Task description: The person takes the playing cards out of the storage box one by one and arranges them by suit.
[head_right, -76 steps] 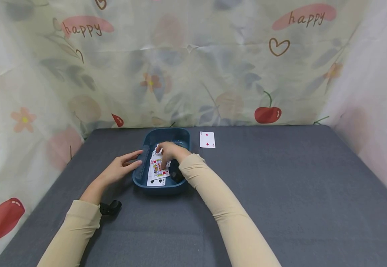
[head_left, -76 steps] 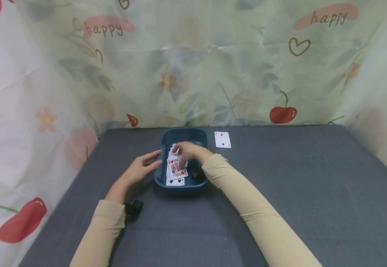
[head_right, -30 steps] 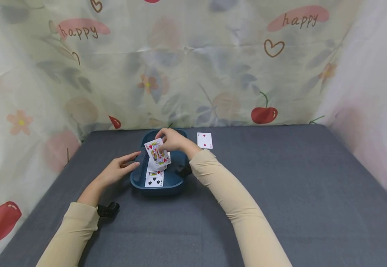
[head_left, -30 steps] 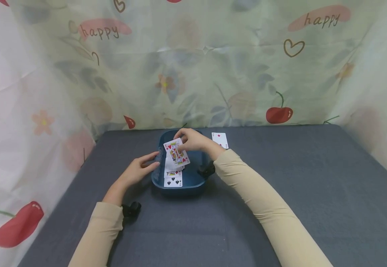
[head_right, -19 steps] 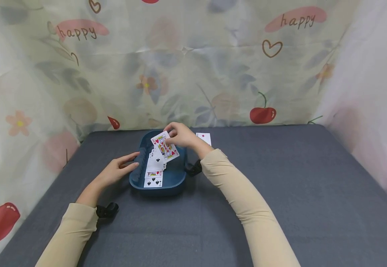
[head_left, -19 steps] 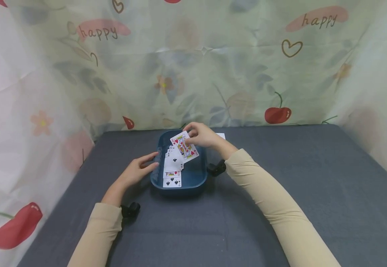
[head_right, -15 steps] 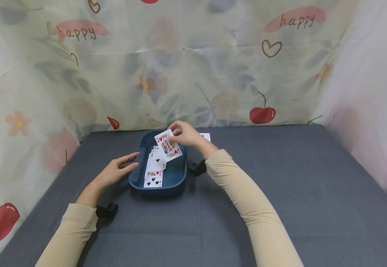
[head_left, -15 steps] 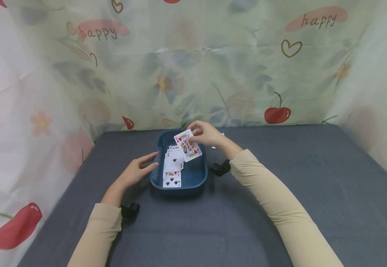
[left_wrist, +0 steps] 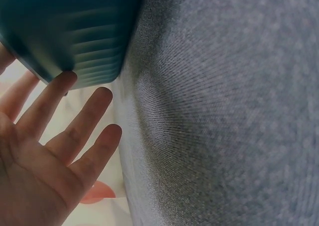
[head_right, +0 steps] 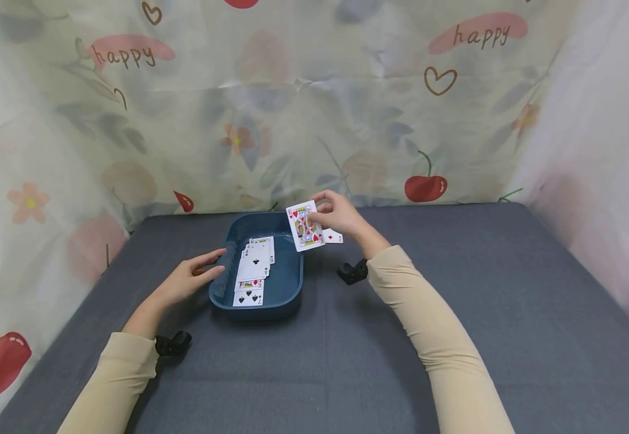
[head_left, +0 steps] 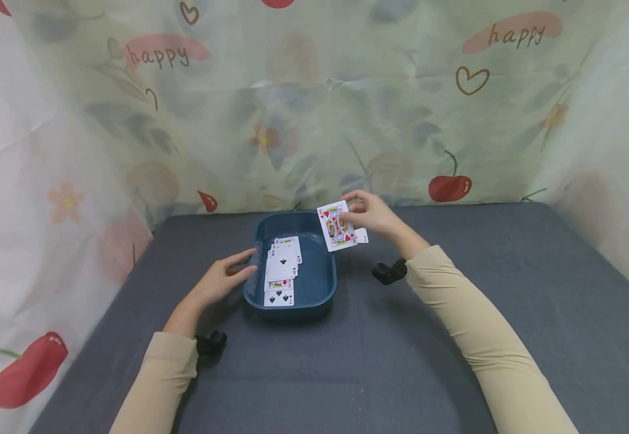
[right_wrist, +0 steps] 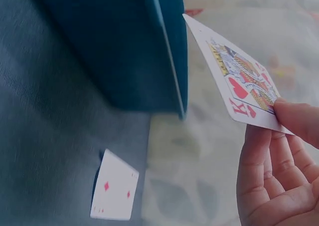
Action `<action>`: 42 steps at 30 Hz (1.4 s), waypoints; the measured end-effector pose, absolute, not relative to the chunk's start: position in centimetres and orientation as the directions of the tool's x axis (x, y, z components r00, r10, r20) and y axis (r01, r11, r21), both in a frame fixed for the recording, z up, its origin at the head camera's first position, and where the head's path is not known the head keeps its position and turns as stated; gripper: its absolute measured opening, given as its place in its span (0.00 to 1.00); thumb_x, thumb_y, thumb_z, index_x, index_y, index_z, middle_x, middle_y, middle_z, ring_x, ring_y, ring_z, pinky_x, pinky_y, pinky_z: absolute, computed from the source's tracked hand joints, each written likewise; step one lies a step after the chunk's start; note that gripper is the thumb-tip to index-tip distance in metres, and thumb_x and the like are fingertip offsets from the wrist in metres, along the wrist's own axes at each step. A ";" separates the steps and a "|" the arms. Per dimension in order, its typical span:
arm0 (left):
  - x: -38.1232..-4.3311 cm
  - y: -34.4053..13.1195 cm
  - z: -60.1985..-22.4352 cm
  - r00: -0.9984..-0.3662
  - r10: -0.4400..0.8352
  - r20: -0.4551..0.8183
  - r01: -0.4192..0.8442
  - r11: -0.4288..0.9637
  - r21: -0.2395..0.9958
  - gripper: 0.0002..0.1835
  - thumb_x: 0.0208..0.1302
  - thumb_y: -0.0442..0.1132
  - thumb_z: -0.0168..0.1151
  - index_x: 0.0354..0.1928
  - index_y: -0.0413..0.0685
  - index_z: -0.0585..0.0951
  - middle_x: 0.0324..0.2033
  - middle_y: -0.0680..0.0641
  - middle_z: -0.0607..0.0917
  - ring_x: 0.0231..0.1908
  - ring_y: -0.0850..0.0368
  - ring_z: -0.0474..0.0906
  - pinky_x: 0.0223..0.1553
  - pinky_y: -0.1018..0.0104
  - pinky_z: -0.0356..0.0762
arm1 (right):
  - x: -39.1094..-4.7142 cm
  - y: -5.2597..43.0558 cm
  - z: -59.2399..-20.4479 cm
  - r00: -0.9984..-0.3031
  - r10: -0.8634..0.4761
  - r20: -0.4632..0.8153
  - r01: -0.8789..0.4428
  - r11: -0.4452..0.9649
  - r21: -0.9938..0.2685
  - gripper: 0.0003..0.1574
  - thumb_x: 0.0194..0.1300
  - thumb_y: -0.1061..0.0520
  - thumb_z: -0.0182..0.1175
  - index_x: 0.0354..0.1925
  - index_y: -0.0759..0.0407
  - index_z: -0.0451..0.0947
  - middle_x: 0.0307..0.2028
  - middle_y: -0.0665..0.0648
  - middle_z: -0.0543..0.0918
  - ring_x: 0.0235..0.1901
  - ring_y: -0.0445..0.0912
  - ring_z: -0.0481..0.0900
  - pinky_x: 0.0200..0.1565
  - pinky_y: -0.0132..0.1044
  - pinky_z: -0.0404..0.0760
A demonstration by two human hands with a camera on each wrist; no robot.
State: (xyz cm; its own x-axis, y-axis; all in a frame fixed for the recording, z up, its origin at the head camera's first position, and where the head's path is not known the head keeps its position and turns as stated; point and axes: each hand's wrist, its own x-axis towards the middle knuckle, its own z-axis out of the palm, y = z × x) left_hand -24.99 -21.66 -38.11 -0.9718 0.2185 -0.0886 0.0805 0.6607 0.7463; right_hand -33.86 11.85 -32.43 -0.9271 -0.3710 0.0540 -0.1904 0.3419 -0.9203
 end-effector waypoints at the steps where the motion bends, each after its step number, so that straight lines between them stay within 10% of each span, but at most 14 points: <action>1: -25.0 -21.7 -38.1 -0.972 0.216 -0.092 0.076 0.661 0.747 0.33 0.65 0.57 0.53 0.70 0.60 0.60 0.70 0.41 0.60 0.65 0.36 0.63 0.63 0.39 0.62 | -34.0 12.2 -32.5 -0.931 -0.361 0.052 -0.181 0.332 -0.926 0.26 0.64 0.62 0.57 0.58 0.66 0.64 0.37 0.61 0.82 0.28 0.40 0.81 0.35 0.34 0.80; 8: -25.0 -21.7 -38.2 -0.972 0.211 -0.100 0.068 0.666 0.743 0.33 0.65 0.56 0.53 0.70 0.60 0.59 0.71 0.42 0.59 0.66 0.36 0.62 0.63 0.39 0.62 | -34.6 14.6 -33.1 -0.957 -0.289 0.038 -0.138 0.334 -0.932 0.26 0.64 0.61 0.57 0.58 0.67 0.63 0.35 0.56 0.83 0.27 0.36 0.80 0.34 0.30 0.80; 22: -24.8 -21.5 -38.0 -0.972 0.208 -0.107 0.059 0.660 0.749 0.34 0.65 0.58 0.53 0.70 0.60 0.59 0.71 0.42 0.59 0.66 0.36 0.62 0.62 0.39 0.62 | -35.4 18.8 -35.2 -0.988 -0.156 0.004 -0.059 0.350 -0.935 0.32 0.65 0.67 0.49 0.66 0.70 0.55 0.56 0.77 0.72 0.33 0.32 0.76 0.38 0.24 0.77; 34: -25.0 -21.6 -38.1 -0.970 0.222 -0.096 0.075 0.653 0.753 0.31 0.67 0.53 0.52 0.70 0.59 0.60 0.71 0.42 0.59 0.66 0.36 0.62 0.63 0.40 0.62 | -37.0 21.2 -37.4 -0.999 0.036 -0.023 0.036 0.426 -0.904 0.32 0.63 0.68 0.47 0.66 0.70 0.58 0.56 0.75 0.72 0.49 0.53 0.73 0.35 0.23 0.71; 42: -24.9 -21.5 -38.0 -0.970 0.226 -0.088 0.084 0.652 0.754 0.31 0.67 0.53 0.52 0.70 0.58 0.60 0.71 0.41 0.59 0.66 0.36 0.62 0.63 0.40 0.63 | -40.0 22.8 -40.2 -0.992 0.109 -0.064 0.098 0.342 -0.935 0.31 0.60 0.67 0.55 0.63 0.66 0.65 0.56 0.70 0.75 0.50 0.51 0.79 0.46 0.38 0.81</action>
State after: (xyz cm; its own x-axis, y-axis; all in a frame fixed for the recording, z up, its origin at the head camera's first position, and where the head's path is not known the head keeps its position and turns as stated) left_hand -24.92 -21.49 -37.98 -0.9701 0.2264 -0.0875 0.0840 0.6516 0.7539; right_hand -40.01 22.79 -40.24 -0.9920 0.1091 -0.0638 0.0977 0.3420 -0.9346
